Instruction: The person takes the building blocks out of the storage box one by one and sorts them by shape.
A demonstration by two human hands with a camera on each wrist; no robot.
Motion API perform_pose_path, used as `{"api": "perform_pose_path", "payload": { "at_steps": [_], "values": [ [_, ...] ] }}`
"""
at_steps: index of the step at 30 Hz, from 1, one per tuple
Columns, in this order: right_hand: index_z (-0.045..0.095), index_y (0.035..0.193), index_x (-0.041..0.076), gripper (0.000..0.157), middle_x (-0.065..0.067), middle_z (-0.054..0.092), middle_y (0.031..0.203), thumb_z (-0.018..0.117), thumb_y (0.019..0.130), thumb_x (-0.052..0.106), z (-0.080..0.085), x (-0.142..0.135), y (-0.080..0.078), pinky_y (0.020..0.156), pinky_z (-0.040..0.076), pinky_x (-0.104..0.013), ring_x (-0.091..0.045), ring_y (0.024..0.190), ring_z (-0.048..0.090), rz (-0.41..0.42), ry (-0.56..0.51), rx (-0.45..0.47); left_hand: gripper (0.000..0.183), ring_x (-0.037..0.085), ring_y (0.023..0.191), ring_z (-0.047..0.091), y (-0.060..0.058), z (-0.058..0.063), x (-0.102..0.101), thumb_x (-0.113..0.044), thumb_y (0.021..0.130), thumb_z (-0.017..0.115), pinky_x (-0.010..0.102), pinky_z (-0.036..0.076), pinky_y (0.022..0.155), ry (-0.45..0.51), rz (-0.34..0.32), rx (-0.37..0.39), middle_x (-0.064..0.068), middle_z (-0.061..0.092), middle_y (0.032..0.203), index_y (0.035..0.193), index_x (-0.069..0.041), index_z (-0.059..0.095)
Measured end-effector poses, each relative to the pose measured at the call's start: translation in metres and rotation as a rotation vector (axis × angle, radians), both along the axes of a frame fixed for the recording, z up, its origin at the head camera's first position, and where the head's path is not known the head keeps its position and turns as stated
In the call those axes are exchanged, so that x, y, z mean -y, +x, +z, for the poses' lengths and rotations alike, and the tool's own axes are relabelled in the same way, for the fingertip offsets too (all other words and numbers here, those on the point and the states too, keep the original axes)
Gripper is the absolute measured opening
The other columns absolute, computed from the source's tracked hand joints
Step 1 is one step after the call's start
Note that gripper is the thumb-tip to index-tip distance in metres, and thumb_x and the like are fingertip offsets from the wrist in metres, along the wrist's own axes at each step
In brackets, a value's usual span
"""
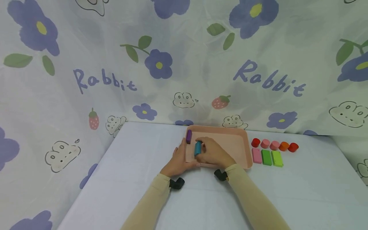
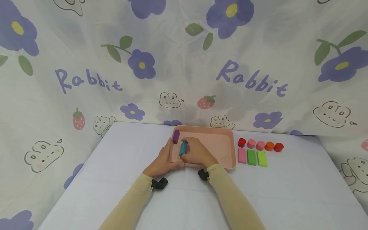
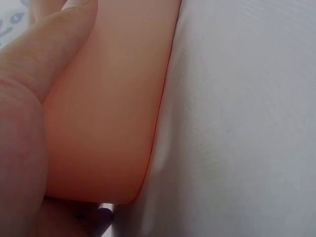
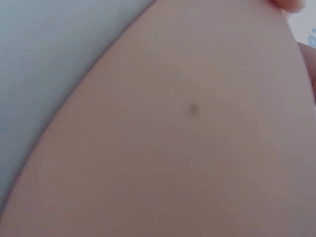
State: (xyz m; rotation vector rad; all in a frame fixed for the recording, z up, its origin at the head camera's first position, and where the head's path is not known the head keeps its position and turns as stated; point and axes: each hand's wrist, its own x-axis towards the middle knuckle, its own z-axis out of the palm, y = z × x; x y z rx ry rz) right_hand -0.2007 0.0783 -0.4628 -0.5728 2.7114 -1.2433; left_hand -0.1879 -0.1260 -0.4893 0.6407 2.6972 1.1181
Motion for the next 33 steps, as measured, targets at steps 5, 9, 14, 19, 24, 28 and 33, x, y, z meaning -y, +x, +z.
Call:
{"api": "perform_pose_path", "payload": {
  "at_steps": [5,9,14,19,24,28,33],
  "values": [
    [0.055,0.139,0.004,0.068,-0.001,0.062,0.115,0.079,0.078,0.019,0.004,-0.007,0.005,0.090,0.051,-0.036,-0.019,0.099,0.057,-0.016,0.026,-0.019,0.128,0.030,0.153,0.011,0.001,0.000,0.000,-0.052,0.083,0.078,0.054,0.000,0.122,0.001,0.008,0.005,0.021,0.001,0.167,0.157,0.006,-0.008],
    [0.055,0.138,0.004,0.067,-0.002,0.062,0.118,0.080,0.078,0.020,0.006,-0.015,0.009,0.093,0.051,-0.039,-0.021,0.101,0.056,-0.031,0.053,-0.046,0.128,0.030,0.154,0.011,0.002,0.000,0.000,-0.055,0.082,0.078,0.054,-0.001,0.122,0.008,0.020,0.011,0.020,0.001,0.167,0.157,0.005,-0.007],
    [0.055,0.138,0.005,0.066,-0.002,0.062,0.124,0.080,0.079,0.019,0.007,-0.025,0.014,0.094,0.052,-0.043,-0.022,0.105,0.055,-0.056,0.064,-0.075,0.128,0.030,0.153,0.011,0.003,0.001,-0.001,-0.053,0.082,0.079,0.053,0.000,0.123,0.010,0.028,0.004,0.020,0.002,0.167,0.157,0.005,-0.006],
    [0.056,0.137,0.006,0.066,-0.003,0.062,0.126,0.082,0.077,0.016,0.008,-0.036,0.020,0.093,0.053,-0.044,-0.024,0.105,0.056,-0.079,0.053,-0.085,0.128,0.031,0.153,0.014,0.002,0.001,-0.002,-0.052,0.081,0.080,0.054,0.001,0.122,0.004,0.033,-0.006,0.020,0.003,0.167,0.157,0.006,-0.005],
    [0.054,0.140,0.006,0.069,-0.005,0.059,0.132,0.084,0.079,0.018,0.013,-0.045,0.025,0.094,0.054,-0.045,-0.026,0.109,0.055,-0.112,0.074,-0.059,0.128,0.029,0.153,0.012,0.003,0.002,-0.003,-0.050,0.081,0.081,0.053,0.000,0.123,0.010,0.043,0.013,0.018,0.002,0.168,0.158,0.004,-0.006],
    [0.053,0.140,0.009,0.071,-0.006,0.057,0.134,0.086,0.079,0.021,0.016,-0.053,0.029,0.093,0.055,-0.045,-0.028,0.111,0.054,-0.155,0.091,-0.031,0.129,0.027,0.154,0.012,0.003,0.001,-0.003,-0.050,0.081,0.081,0.051,0.000,0.123,0.011,0.050,0.022,0.015,0.002,0.168,0.158,0.003,-0.007],
    [0.054,0.139,0.008,0.070,-0.008,0.059,0.130,0.088,0.078,0.019,0.021,-0.062,0.033,0.089,0.056,-0.044,-0.029,0.111,0.053,-0.184,0.096,-0.043,0.128,0.028,0.153,0.014,0.002,0.000,-0.003,-0.049,0.081,0.082,0.053,0.001,0.123,0.029,0.049,0.017,0.016,0.004,0.168,0.158,0.003,-0.006]
  ]
}}
